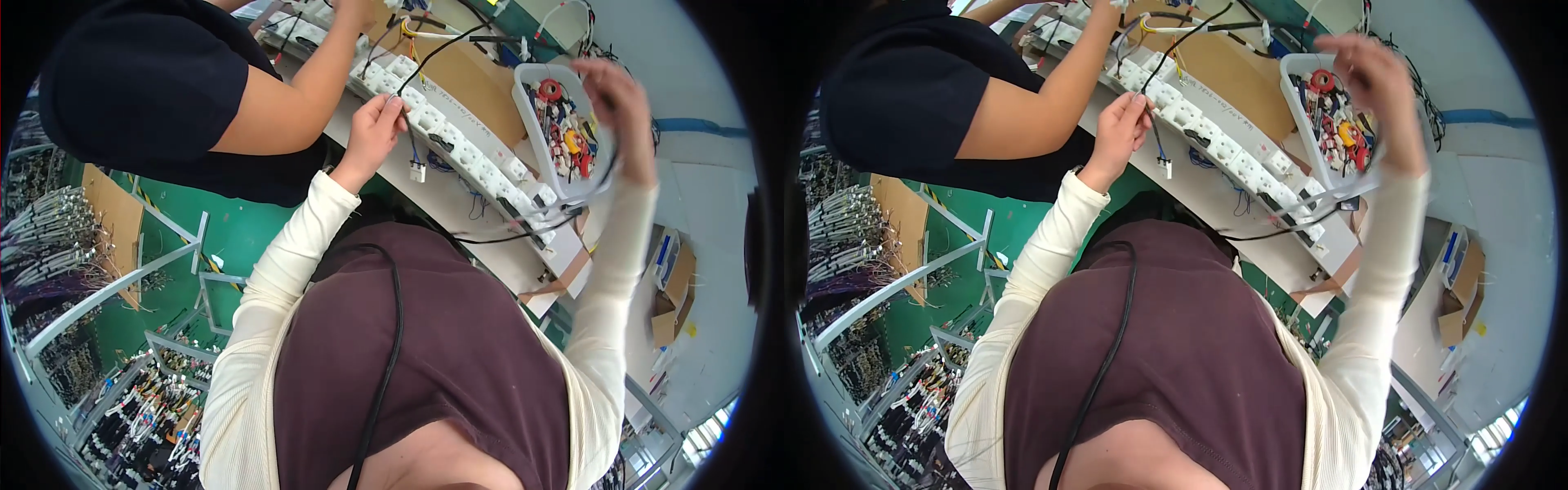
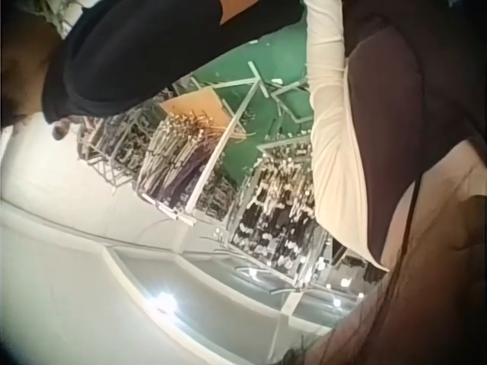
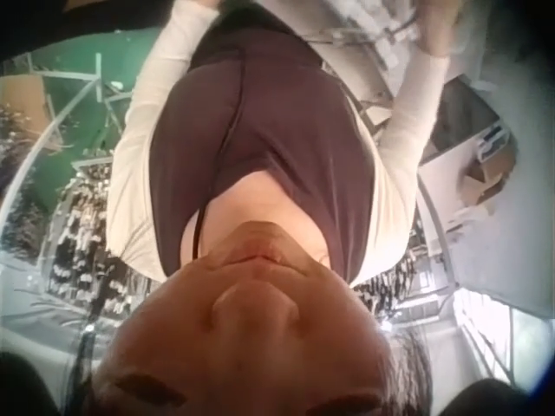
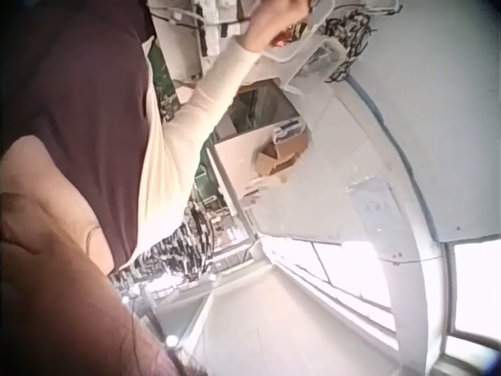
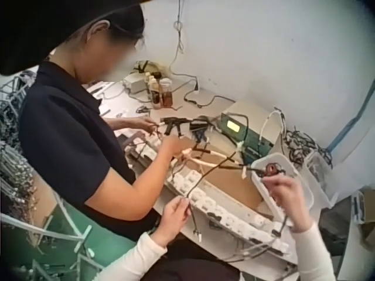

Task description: The person assembles wiring harnesses by hand, connecting them to an electronic component board.

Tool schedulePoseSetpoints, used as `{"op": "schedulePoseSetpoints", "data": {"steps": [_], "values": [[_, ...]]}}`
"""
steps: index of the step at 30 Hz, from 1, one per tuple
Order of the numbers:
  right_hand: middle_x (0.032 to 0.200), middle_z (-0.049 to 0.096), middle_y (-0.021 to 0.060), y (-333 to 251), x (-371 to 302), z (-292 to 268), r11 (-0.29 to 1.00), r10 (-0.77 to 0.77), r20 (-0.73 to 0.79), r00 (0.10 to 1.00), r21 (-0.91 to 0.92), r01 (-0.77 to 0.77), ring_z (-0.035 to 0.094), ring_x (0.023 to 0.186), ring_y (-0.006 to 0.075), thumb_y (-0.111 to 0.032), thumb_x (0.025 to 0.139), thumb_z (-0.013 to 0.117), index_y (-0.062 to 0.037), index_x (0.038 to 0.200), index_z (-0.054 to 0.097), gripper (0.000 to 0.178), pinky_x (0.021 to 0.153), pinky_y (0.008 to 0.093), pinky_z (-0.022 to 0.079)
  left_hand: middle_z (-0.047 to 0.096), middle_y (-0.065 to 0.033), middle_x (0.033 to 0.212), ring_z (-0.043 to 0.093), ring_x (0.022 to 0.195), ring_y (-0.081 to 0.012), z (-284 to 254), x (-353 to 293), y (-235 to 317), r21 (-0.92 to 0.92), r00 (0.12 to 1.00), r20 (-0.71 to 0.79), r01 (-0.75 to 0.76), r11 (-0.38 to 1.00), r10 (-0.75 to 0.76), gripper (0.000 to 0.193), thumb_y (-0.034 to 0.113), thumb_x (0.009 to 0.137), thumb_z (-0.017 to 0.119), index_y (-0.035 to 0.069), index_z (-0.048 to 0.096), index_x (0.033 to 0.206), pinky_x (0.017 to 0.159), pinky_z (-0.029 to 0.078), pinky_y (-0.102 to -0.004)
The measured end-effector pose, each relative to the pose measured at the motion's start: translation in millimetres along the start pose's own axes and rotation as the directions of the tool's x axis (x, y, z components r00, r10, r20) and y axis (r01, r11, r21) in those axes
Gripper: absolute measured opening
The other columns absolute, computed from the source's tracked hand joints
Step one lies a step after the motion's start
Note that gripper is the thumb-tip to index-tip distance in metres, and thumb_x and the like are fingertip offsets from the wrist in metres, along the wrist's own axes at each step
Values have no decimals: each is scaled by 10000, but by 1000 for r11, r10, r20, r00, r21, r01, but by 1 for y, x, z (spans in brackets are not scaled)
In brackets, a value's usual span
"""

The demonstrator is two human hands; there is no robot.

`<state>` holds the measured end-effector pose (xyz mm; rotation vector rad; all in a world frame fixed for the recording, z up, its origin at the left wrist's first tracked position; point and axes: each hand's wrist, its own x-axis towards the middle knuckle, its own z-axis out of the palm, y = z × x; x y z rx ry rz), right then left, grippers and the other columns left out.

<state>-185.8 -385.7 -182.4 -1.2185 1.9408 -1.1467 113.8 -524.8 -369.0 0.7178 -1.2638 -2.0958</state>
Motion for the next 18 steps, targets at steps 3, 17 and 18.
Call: {"op": "schedulePoseSetpoints", "data": {"steps": [3,17,18], "values": [[666,468,-76,0,90,-48,990,-52,306,951,-112,90,364,539,22,-196,978,502,-41,1124,704,294,494,213,243,554,21,702,375,501,-14,11,5,12,8,1000,9,-11,1000,11,250,255,1043,506,51,612,942,430,306,-185],[819,670,30,72,36,203,979,-200,236,951,91,183,581,741,104,-177,898,703,20,943,722,204,681,259,463,566,3,710,437,547,-35,-5,18,13,45,998,-45,52,998,-50,226,242,1026,529,27,599,1033,461,344,-210],[769,648,19,66,25,202,990,-126,351,928,101,96,570,695,88,-190,899,703,25,903,714,216,638,248,453,566,3,710,437,547,-35,-8,15,12,53,997,-52,66,996,-63,226,242,1026,529,27,599,1033,461,344,-210]]}}
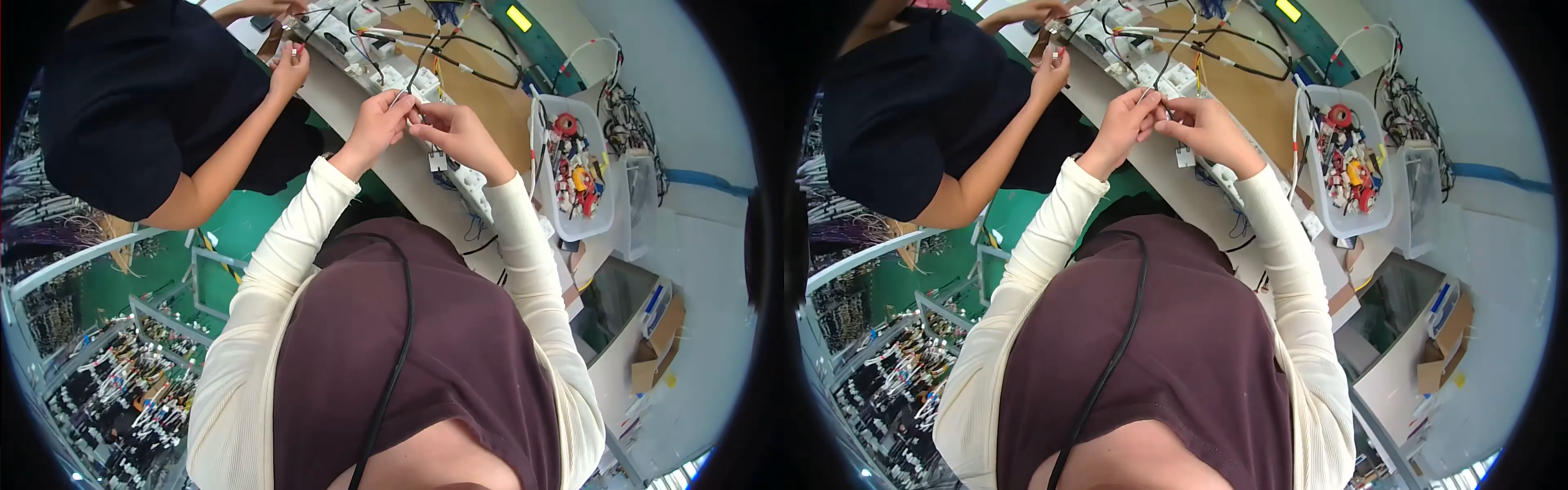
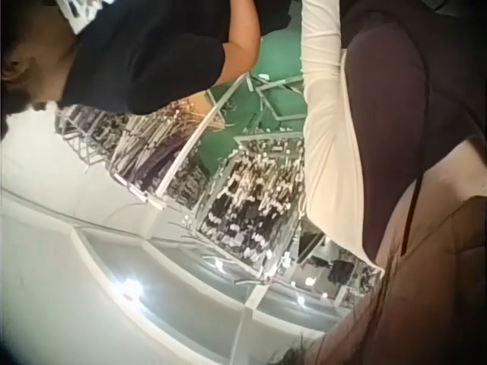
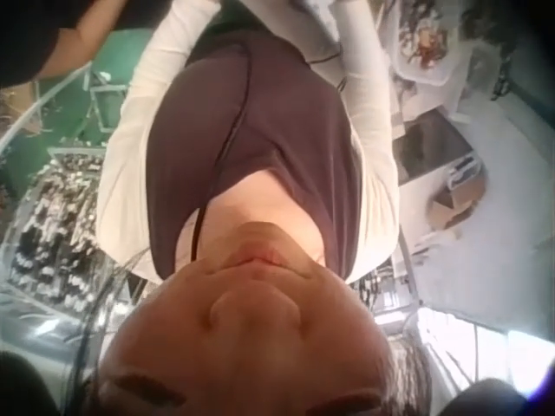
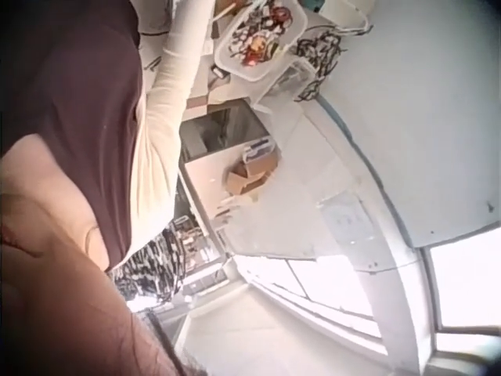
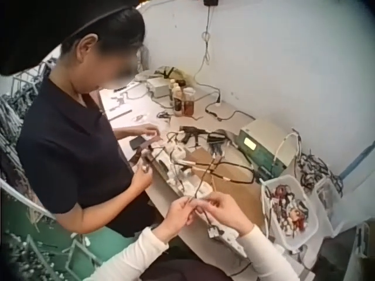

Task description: The person assembles wiring harnesses by hand, connecting them to an electronic component board.

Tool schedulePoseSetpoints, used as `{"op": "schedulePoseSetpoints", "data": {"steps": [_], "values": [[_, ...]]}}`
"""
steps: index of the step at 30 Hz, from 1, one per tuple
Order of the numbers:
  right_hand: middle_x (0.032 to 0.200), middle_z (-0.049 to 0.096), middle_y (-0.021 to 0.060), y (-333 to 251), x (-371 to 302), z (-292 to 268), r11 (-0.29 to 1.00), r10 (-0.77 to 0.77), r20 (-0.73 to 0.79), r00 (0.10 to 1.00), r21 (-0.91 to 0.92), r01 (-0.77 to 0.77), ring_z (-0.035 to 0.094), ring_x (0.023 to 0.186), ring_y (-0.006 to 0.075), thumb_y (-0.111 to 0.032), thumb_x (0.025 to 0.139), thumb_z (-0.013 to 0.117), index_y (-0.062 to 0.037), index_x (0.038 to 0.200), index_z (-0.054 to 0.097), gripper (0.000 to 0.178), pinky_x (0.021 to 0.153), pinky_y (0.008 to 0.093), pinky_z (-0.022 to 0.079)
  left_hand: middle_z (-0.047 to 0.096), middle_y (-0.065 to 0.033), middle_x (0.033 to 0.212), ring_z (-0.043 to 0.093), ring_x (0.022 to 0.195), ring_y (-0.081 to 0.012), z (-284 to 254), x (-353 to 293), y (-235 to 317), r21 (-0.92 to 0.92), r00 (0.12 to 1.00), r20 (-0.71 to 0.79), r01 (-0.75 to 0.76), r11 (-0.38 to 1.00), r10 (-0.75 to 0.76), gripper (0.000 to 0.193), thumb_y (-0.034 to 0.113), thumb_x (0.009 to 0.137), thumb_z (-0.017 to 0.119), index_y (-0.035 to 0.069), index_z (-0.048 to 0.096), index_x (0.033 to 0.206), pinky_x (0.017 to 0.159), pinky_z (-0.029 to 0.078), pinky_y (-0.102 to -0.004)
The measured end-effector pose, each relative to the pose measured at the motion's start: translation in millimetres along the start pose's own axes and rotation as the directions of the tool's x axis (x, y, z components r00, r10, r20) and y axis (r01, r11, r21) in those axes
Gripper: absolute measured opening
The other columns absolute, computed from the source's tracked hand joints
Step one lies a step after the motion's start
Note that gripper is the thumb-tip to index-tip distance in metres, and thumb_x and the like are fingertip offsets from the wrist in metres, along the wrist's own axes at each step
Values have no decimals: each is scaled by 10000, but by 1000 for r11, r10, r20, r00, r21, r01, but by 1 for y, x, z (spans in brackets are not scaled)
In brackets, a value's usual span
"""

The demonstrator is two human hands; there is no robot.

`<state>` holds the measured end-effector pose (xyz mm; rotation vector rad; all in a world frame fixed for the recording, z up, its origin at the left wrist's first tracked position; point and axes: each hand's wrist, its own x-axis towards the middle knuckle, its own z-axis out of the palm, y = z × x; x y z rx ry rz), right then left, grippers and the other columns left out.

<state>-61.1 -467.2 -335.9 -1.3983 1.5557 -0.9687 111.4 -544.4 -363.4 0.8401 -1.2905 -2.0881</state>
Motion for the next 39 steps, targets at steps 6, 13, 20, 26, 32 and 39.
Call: {"op": "schedulePoseSetpoints", "data": {"steps": [6,13,20,26,32,39], "values": [[608,601,-6,-8,-11,-39,971,240,416,877,-108,-215,534,515,73,-258,877,714,-8,850,727,252,523,233,441,550,-29,901,495,710,-83,-31,-9,-14,-42,981,182,76,996,-67,259,155,1003,479,46,494,1238,639,429,-234],[711,654,17,-25,-12,-59,910,406,566,718,-322,-262,606,527,93,-289,946,665,14,867,717,318,511,238,478,610,-32,1117,545,1002,-94,-20,-21,12,417,929,364,-102,903,-63,317,-7,917,553,3,596,1231,882,459,-269],[766,638,14,-19,3,-60,932,361,492,792,-168,-320,666,612,108,-317,990,605,-10,802,627,361,595,235,525,617,23,912,537,769,-58,-21,-18,29,340,917,369,22,940,-155,247,75,913,630,22,638,1154,735,463,-214],[770,642,-2,-10,14,-56,919,364,521,772,-65,-390,670,651,87,-286,980,623,-11,818,620,320,627,230,530,632,3,931,615,790,-78,-25,-19,20,186,923,302,190,964,-240,173,81,880,716,21,628,1016,700,507,-204],[761,674,14,-14,22,-52,994,108,547,830,-83,-74,673,676,89,-96,850,679,-22,841,636,86,632,247,511,593,-67,949,684,816,-153,-19,-3,-8,553,933,-58,-265,790,354,267,24,787,779,-39,619,990,705,572,-273],[784,667,68,15,36,-19,904,-202,-22,979,-390,177,675,705,151,-71,838,705,-18,866,644,86,618,276,509,655,-81,941,687,828,-164,-15,27,-38,660,784,-228,-311,684,577,324,19,799,784,-23,590,1055,745,589,-294]]}}
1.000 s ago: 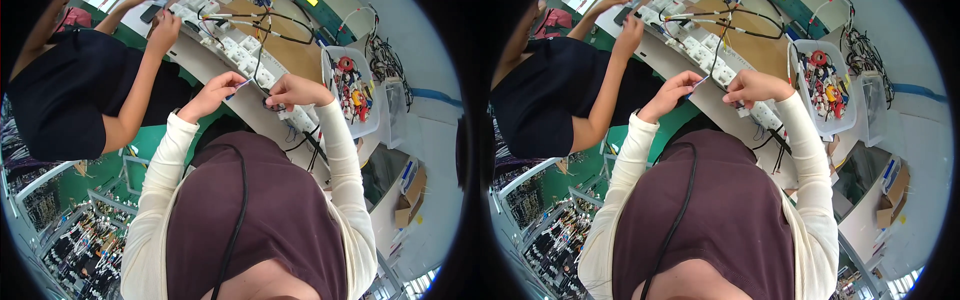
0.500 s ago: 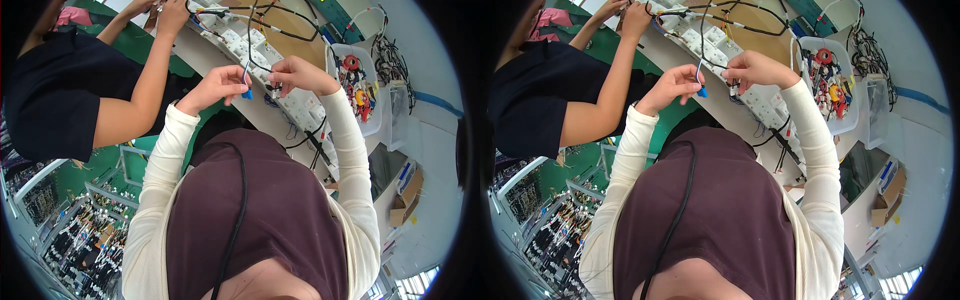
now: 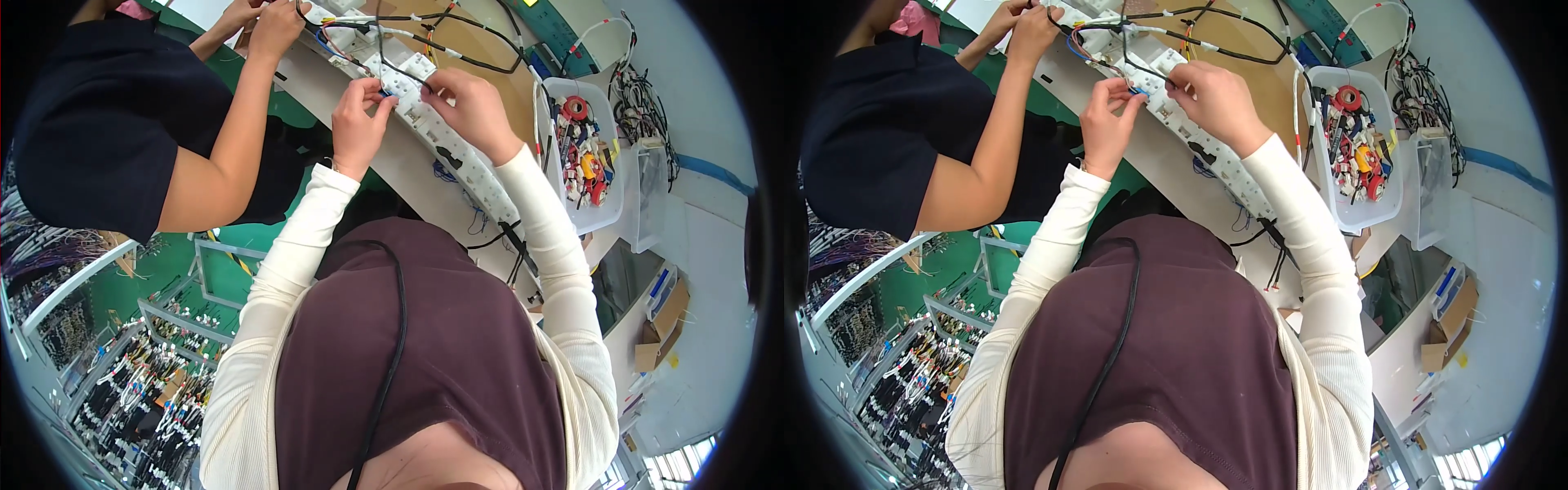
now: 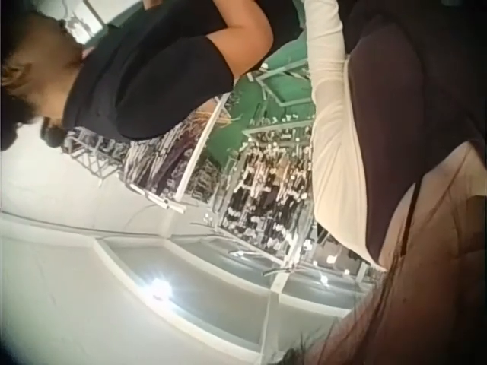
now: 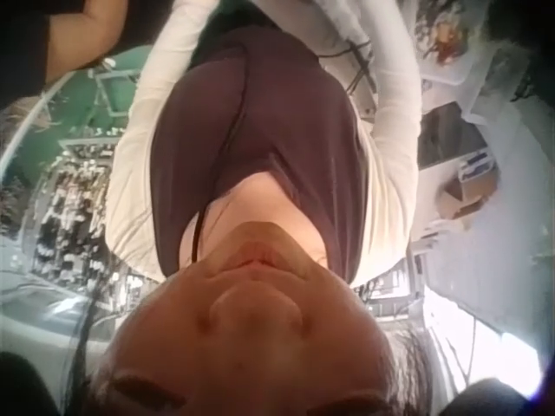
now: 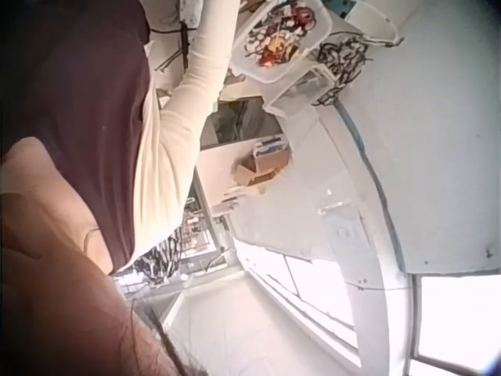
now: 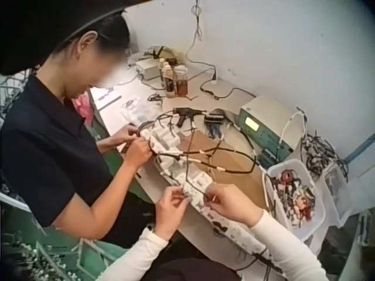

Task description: The person assembles wiring harnesses by hand, connecting them to an electronic component board.

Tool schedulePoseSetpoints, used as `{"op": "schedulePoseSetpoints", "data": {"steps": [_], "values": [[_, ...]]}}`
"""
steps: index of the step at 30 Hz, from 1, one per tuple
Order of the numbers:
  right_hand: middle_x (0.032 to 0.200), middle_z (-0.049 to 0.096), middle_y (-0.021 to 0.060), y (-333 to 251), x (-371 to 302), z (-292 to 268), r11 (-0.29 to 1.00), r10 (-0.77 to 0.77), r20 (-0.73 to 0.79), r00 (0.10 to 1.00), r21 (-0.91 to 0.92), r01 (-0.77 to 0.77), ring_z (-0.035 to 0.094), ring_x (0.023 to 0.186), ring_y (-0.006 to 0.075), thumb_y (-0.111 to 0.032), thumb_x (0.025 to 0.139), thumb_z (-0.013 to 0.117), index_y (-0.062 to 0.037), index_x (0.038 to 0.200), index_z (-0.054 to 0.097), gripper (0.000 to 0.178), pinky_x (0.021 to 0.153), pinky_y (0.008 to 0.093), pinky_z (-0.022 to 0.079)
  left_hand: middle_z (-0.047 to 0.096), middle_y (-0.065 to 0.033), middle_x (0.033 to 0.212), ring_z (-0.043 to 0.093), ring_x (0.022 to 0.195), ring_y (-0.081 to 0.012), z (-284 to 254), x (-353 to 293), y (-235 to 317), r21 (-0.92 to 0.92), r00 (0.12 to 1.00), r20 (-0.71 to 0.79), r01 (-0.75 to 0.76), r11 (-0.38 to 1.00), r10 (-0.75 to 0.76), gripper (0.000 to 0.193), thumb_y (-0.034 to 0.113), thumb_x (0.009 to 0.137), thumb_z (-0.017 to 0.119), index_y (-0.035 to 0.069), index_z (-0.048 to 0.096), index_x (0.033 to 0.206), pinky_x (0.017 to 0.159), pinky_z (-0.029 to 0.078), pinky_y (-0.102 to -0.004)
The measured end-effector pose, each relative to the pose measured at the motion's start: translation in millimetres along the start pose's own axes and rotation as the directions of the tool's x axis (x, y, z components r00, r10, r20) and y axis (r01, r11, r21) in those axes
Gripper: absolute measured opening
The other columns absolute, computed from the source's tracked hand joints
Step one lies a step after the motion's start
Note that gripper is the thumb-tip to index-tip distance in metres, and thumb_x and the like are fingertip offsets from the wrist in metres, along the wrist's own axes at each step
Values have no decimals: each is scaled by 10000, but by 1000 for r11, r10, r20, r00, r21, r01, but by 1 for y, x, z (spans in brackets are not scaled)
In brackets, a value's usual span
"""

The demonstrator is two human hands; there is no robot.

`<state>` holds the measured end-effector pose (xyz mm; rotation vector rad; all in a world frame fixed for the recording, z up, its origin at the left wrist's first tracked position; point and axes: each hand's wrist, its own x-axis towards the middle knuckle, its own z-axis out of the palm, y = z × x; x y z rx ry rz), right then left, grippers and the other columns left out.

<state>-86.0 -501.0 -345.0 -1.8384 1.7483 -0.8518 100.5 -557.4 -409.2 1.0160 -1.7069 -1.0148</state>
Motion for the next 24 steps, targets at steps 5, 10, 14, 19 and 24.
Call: {"op": "schedulePoseSetpoints", "data": {"steps": [5,10,14,19,24], "values": [[818,666,82,12,8,33,999,-38,-445,895,-14,35,687,728,188,-58,810,761,-18,917,675,143,668,281,552,610,-104,897,637,758,-237,1,-4,-16,202,967,20,-254,946,256,294,32,798,763,18,582,1029,687,530,-343],[833,688,81,12,10,40,984,91,-456,885,177,-10,698,739,171,-52,811,773,-1,942,685,166,691,275,563,609,-97,902,647,778,-222,-1,-3,-14,150,959,-39,-271,951,280,271,22,797,772,18,596,1004,685,550,-321],[859,711,92,-22,-1,48,887,297,-376,878,449,-107,703,744,161,-57,803,788,6,953,701,184,690,270,564,611,-93,932,658,802,-209,-8,23,16,40,958,-133,-249,968,252,248,7,796,775,3,620,989,710,582,-301],[839,688,59,1,1,91,997,-76,-460,885,-13,78,673,658,225,-63,787,772,-44,931,716,155,614,306,549,614,-95,943,668,806,-202,-12,48,23,53,969,-75,-231,971,235,186,-2,806,754,-1,642,955,741,591,-301],[818,649,45,-10,2,91,960,-210,-418,884,-257,107,654,660,271,-66,753,726,-80,811,678,77,584,385,538,633,-81,932,667,777,-207,-11,47,20,75,963,-64,-256,964,261,187,-7,797,756,0,647,949,713,581,-301]]}}
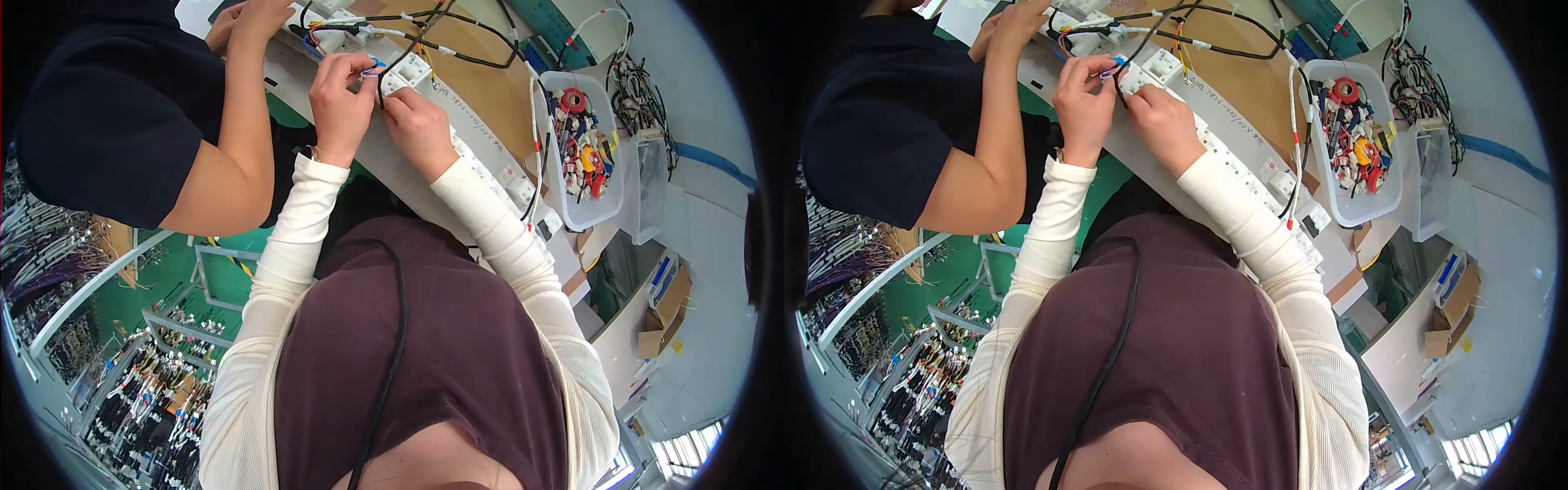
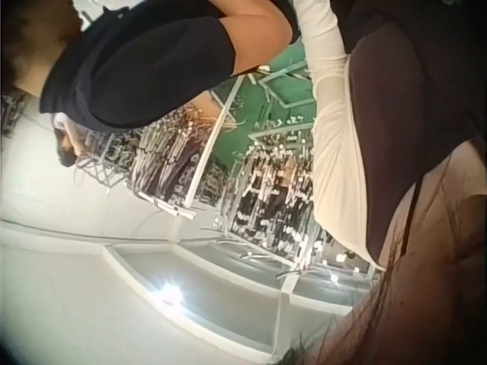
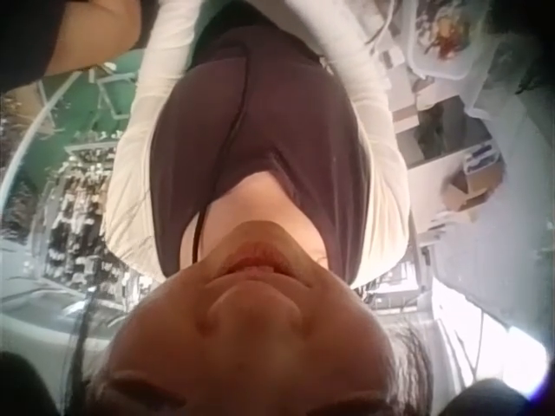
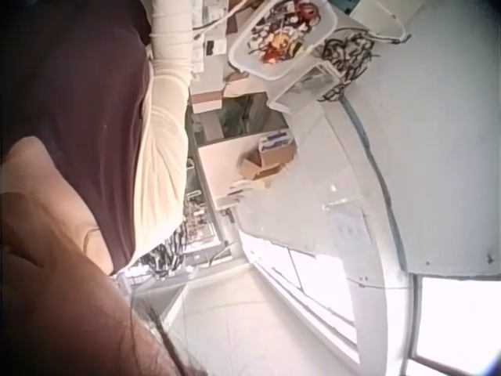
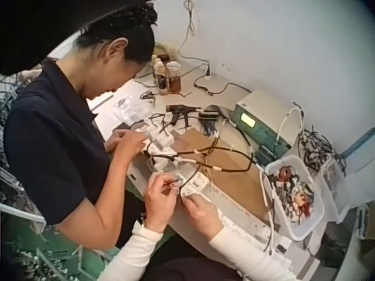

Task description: The person assembles wiring harnesses by hand, connecting them to an electronic component board.

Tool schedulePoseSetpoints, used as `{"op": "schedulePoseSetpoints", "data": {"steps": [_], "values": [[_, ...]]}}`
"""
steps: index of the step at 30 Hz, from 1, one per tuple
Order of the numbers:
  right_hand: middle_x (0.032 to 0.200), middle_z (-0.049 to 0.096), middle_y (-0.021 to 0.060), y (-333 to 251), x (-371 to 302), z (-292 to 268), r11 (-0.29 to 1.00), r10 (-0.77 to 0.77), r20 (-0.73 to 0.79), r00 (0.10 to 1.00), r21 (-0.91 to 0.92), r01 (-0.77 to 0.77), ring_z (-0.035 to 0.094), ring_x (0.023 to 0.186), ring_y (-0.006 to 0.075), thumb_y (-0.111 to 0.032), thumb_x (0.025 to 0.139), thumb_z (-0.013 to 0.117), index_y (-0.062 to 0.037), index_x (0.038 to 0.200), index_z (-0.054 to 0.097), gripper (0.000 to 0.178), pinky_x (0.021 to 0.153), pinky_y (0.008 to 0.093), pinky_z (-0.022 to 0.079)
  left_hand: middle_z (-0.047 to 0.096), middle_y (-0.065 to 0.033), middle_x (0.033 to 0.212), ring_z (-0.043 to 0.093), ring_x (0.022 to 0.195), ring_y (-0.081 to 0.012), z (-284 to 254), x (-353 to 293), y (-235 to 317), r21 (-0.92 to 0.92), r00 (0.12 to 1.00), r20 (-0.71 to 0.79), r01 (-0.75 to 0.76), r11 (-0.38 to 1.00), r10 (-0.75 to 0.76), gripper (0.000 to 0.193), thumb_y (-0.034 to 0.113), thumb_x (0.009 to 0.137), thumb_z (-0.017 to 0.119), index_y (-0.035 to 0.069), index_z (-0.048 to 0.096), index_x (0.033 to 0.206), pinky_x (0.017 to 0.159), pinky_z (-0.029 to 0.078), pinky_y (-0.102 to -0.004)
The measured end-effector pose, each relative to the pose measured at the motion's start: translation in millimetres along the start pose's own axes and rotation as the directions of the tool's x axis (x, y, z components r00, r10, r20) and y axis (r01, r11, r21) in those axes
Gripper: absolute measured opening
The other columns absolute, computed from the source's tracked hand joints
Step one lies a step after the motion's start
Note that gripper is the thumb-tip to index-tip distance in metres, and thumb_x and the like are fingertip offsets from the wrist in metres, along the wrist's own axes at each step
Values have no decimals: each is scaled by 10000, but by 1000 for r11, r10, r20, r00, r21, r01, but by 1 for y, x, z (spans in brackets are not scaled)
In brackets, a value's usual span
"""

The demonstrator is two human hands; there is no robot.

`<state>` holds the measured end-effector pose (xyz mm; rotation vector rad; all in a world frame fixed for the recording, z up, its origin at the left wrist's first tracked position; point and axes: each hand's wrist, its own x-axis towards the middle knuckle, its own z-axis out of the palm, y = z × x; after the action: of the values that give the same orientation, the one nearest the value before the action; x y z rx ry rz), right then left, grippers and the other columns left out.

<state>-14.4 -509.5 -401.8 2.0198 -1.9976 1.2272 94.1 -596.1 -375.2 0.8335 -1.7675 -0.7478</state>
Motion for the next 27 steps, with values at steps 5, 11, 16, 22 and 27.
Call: {"op": "schedulePoseSetpoints", "data": {"steps": [5,11,16,22,27], "values": [[799,653,78,5,18,-4,992,129,201,971,-14,-129,650,659,308,-90,739,709,-62,778,688,53,630,420,543,640,-120,899,663,780,-280,4,20,-7,63,947,320,-56,996,33,175,-13,783,707,2,646,946,680,534,-361],[853,656,111,-2,30,-4,926,376,203,904,-126,-357,638,818,338,-142,716,761,-46,813,675,161,718,438,525,652,-167,903,641,851,-377,12,54,-18,100,819,571,-142,985,60,153,72,812,652,-5,655,944,760,517,-434],[1038,598,137,6,10,-9,967,245,-16,969,-62,-246,541,1043,358,-122,649,842,-72,926,583,383,897,429,452,650,-163,905,643,847,-373,16,50,-23,82,789,612,-134,988,56,117,61,799,664,-13,669,889,753,518,-436],[1058,632,126,-14,-55,-103,963,266,-81,961,67,-261,565,1110,345,-88,733,822,-66,865,561,293,948,421,435,666,-108,945,659,789,-321,16,22,-24,37,800,560,-283,958,215,138,10,824,694,-8,674,959,686,530,-355],[1069,637,120,-27,-96,-153,909,417,-82,905,62,-413,597,1090,325,-39,781,778,-42,856,560,230,939,413,451,681,-112,944,693,790,-294,22,27,-40,-5,805,591,-60,998,52,83,66,853,686,8,697,912,692,547,-349]]}}
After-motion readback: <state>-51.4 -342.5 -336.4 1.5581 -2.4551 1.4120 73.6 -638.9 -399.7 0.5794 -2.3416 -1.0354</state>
